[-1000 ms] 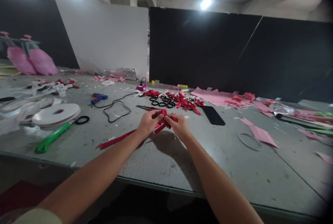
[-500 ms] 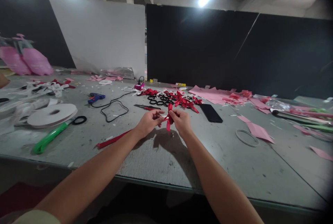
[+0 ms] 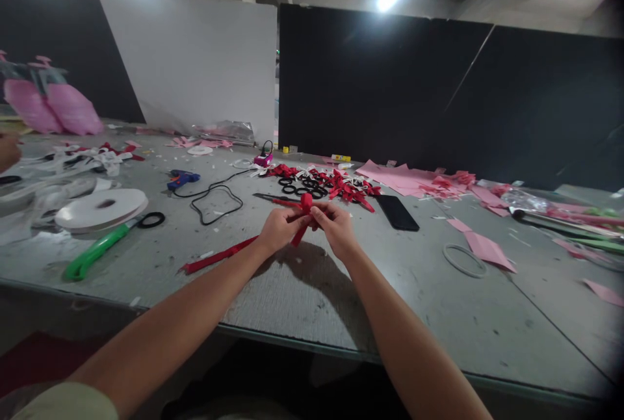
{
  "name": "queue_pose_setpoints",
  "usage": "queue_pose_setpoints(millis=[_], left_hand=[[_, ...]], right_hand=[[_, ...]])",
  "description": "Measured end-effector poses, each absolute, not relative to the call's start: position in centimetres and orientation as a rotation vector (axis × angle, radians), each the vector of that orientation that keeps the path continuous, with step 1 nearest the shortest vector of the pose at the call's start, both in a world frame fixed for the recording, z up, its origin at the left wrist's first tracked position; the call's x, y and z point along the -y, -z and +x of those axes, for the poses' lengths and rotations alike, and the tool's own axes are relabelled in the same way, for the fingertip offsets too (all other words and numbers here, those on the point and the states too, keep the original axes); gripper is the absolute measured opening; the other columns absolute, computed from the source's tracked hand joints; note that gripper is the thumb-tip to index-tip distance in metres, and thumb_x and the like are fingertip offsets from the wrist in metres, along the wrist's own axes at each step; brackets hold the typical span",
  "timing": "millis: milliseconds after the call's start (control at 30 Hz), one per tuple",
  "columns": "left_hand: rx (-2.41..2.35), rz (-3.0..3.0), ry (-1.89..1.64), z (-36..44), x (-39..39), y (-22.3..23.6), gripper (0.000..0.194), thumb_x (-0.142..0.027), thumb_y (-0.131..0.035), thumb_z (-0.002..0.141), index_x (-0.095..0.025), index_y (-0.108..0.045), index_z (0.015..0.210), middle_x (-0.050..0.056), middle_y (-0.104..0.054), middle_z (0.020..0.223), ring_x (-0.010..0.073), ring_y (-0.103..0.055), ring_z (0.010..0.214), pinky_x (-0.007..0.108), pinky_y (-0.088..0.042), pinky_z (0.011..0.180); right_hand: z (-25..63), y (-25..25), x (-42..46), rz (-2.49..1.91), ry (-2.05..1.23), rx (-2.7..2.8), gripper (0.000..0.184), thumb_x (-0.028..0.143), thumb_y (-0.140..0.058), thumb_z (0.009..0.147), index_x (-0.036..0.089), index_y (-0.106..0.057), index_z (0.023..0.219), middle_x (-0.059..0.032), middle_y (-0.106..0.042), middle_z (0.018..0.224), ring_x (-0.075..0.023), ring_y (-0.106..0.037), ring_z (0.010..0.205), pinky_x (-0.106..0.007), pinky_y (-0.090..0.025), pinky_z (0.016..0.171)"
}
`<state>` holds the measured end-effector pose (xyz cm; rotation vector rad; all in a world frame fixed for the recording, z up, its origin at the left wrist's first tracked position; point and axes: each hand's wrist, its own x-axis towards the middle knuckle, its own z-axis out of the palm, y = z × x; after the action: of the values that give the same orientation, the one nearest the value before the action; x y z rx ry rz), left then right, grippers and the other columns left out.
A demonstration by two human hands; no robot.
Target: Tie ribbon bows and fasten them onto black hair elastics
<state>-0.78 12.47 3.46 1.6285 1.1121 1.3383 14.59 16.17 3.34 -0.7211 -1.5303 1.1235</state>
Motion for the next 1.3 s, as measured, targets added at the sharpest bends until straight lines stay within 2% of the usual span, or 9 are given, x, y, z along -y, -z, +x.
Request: queue_pose_setpoints(millis=[100,300,467,667,867,1067,1300], left_hand=[[-1.167,1.58,-1.388,-0.9,-12.7,-3.2,0.038,-0.047,-0.07,0.075,-0.013,-0.075,0.092,0.008,-0.074,0.087,0.0217,-0.065,0.083,0.03,-0.047,0.077],[-1.201,1.477,-1.379,-0.7,-12.7,-3.3,0.039,-0.049,-0.072,0.071,-0.013,-0.074,0.085,0.007,-0.073,0.08,0.0199,-0.063,0.076,0.027,-0.045,0.065],[-1.197,1.401,-1.34,-0.5,-12.7,-3.4,0.037,-0.048,-0.075,0.065,-0.013,-0.072,0.077,0.006,-0.071,0.075,0.0185,-0.061,0.072,0.026,-0.043,0.061],[-1.189,1.32,-1.359,-0.5,-12.5,-3.4,0.037,-0.048,-0.075,0.067,-0.014,-0.072,0.083,0.007,-0.072,0.084,0.0186,-0.061,0.076,0.025,-0.043,0.059],[-1.176,1.295,-1.375,-0.4,-12.6,-3.4,0.034,-0.044,-0.075,0.067,-0.013,-0.071,0.082,0.005,-0.068,0.074,0.0131,-0.057,0.062,0.024,-0.041,0.056],[-1.197,1.3,-1.423,-0.5,-12.5,-3.5,0.035,-0.048,-0.073,0.069,-0.014,-0.069,0.074,0.001,-0.061,0.06,0.0088,-0.046,0.05,0.021,-0.034,0.048],[-1.216,1.239,-1.503,-0.5,-13.0,-3.2,0.034,-0.048,-0.075,0.065,-0.014,-0.069,0.069,-0.001,-0.056,0.054,0.0092,-0.046,0.048,0.023,-0.034,0.047]], right_hand=[[14.6,-3.4,-16.2,-0.702,-1.17,1.494,0.045,0.051,-0.07,0.072,0.015,-0.067,0.099,-0.0045,-0.068,0.075,-0.0146,-0.062,0.062,-0.029,-0.053,0.06],[14.7,-2.9,-16.8,-0.74,-1.153,1.484,0.035,0.042,-0.078,0.066,0.014,-0.069,0.085,-0.003,-0.066,0.065,-0.015,-0.062,0.057,-0.03,-0.052,0.058],[15.1,-3.0,-17.0,-0.764,-1.111,1.453,0.038,0.039,-0.077,0.068,0.014,-0.066,0.094,-0.0012,-0.064,0.063,-0.016,-0.064,0.058,-0.03,-0.052,0.06],[14.8,-2.9,-16.7,-0.723,-1.178,1.479,0.044,0.04,-0.077,0.066,0.016,-0.065,0.101,-0.0032,-0.069,0.078,-0.017,-0.066,0.067,-0.033,-0.056,0.067],[14.7,-2.6,-16.7,-0.75,-1.181,1.467,0.031,0.036,-0.078,0.064,0.016,-0.063,0.081,-0.0016,-0.065,0.069,-0.0152,-0.063,0.062,-0.031,-0.055,0.061],[14.7,-2.5,-16.8,-0.77,-1.174,1.55,0.039,0.037,-0.078,0.066,0.015,-0.069,0.096,-0.004,-0.069,0.074,-0.0154,-0.063,0.063,-0.031,-0.054,0.064],[14.8,-2.1,-16.9,-0.814,-1.109,1.658,0.024,0.037,-0.072,0.071,0.015,-0.072,0.079,-0.0022,-0.064,0.062,-0.0135,-0.056,0.054,-0.027,-0.045,0.054]])
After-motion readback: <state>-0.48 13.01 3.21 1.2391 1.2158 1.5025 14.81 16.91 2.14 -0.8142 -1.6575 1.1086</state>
